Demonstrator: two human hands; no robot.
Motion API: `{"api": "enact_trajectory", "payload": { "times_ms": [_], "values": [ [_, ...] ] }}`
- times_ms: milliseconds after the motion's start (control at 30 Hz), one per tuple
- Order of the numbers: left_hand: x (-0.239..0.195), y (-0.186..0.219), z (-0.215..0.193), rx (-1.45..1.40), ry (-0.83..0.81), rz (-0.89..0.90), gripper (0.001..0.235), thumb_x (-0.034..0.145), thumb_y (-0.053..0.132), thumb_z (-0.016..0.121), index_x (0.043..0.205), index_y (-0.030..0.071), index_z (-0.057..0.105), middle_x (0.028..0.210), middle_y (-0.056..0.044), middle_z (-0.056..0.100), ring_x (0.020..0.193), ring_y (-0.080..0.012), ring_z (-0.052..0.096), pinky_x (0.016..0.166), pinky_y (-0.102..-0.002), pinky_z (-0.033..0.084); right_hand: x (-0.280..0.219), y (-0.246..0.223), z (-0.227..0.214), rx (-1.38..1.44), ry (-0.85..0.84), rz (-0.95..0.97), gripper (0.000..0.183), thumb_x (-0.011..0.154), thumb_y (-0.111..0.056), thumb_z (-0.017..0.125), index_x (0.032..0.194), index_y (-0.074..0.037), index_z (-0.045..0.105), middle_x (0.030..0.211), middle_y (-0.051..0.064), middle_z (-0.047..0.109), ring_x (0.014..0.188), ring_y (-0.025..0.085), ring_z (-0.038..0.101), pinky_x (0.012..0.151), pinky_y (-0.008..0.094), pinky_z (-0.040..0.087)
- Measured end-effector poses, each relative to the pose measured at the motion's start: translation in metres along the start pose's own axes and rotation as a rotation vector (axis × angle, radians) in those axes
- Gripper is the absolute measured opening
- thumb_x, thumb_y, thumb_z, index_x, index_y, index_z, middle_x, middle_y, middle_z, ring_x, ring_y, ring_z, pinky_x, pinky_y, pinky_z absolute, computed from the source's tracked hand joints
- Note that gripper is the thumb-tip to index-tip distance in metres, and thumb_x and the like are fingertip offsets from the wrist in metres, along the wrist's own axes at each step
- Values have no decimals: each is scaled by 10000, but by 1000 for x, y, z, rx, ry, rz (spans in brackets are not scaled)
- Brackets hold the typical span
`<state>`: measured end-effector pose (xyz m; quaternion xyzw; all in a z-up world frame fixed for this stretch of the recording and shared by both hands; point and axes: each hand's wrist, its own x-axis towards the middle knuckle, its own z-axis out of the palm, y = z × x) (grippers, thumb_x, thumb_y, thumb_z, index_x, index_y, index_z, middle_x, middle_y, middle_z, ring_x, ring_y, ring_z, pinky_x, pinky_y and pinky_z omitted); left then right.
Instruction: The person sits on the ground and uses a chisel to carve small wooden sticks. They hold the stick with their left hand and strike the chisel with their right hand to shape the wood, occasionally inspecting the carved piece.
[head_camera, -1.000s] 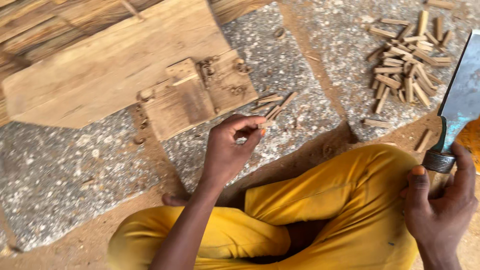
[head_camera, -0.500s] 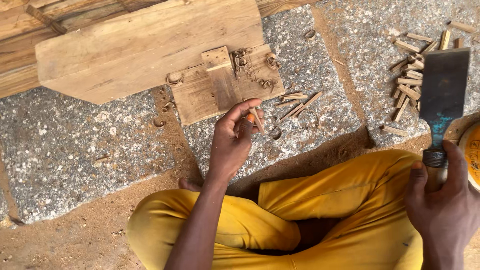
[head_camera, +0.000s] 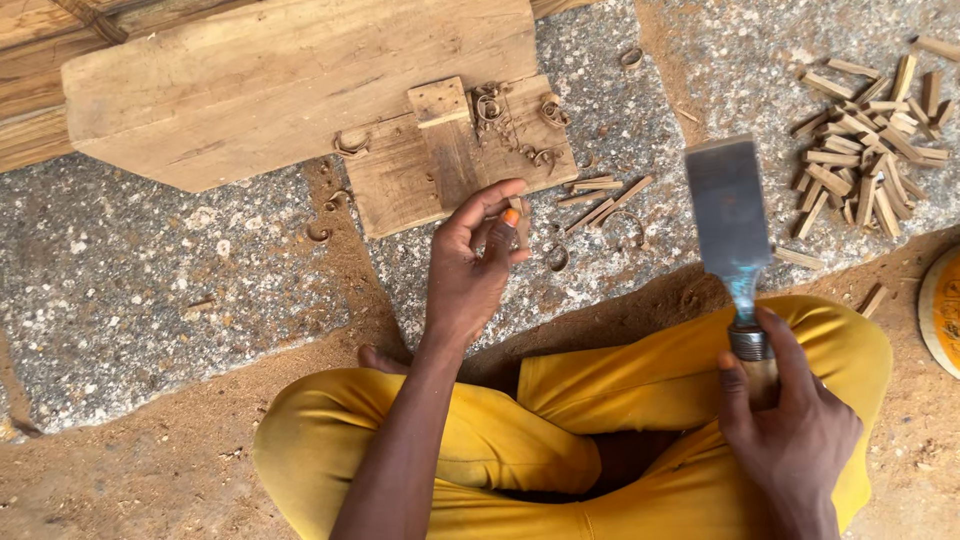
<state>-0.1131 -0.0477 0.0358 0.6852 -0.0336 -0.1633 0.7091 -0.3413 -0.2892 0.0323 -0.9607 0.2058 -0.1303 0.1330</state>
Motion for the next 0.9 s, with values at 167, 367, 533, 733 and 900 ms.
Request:
{"api": "enact_trajectory", "payload": {
  "times_ms": [167, 367, 533, 733, 900],
  "values": [
    [1, -4, 2, 113, 45, 109, 275, 951, 41, 722, 1216, 114, 736, 1132, -76, 771, 1027, -143, 722, 850, -338, 674, 6, -1, -1, -64, -107, 116, 566, 987, -453, 658, 1497, -213, 607, 532, 22, 565, 442, 202, 573, 514, 376, 463],
    [-2, -5, 0, 73, 25, 116, 241, 936, 44, 721, 1164, 123, 734, 1179, -61, 754, 1121, -142, 721, 979, -353, 672, 7, -5, 0, -116, -155, 101, 563, 1003, -450, 641, 1519, -231, 594, 508, 5, 550, 378, 179, 511, 460, 369, 413],
    [-2, -9, -2, 109, 16, 193, 225, 931, 31, 748, 1142, 105, 731, 1190, -87, 755, 1146, -165, 738, 1029, -355, 652, 8, -10, -2, -149, -145, 71, 553, 998, -443, 640, 1510, -239, 599, 519, 4, 561, 378, 185, 506, 453, 366, 411],
    [-3, -9, -2, 131, 36, 241, 174, 926, 18, 757, 1089, 63, 712, 1159, -106, 756, 1099, -166, 757, 974, -324, 669, 10, -15, -3, -161, -147, 78, 546, 1002, -442, 644, 1510, -244, 609, 526, 11, 574, 401, 200, 536, 476, 370, 434],
    [-2, -7, -4, 148, 53, 163, 279, 924, 23, 724, 1199, 62, 694, 1075, -93, 786, 1017, -145, 777, 864, -281, 677, 12, -19, -5, -164, -153, 90, 547, 1001, -444, 652, 1514, -255, 615, 530, 22, 592, 419, 202, 560, 496, 367, 456]
  ]
}}
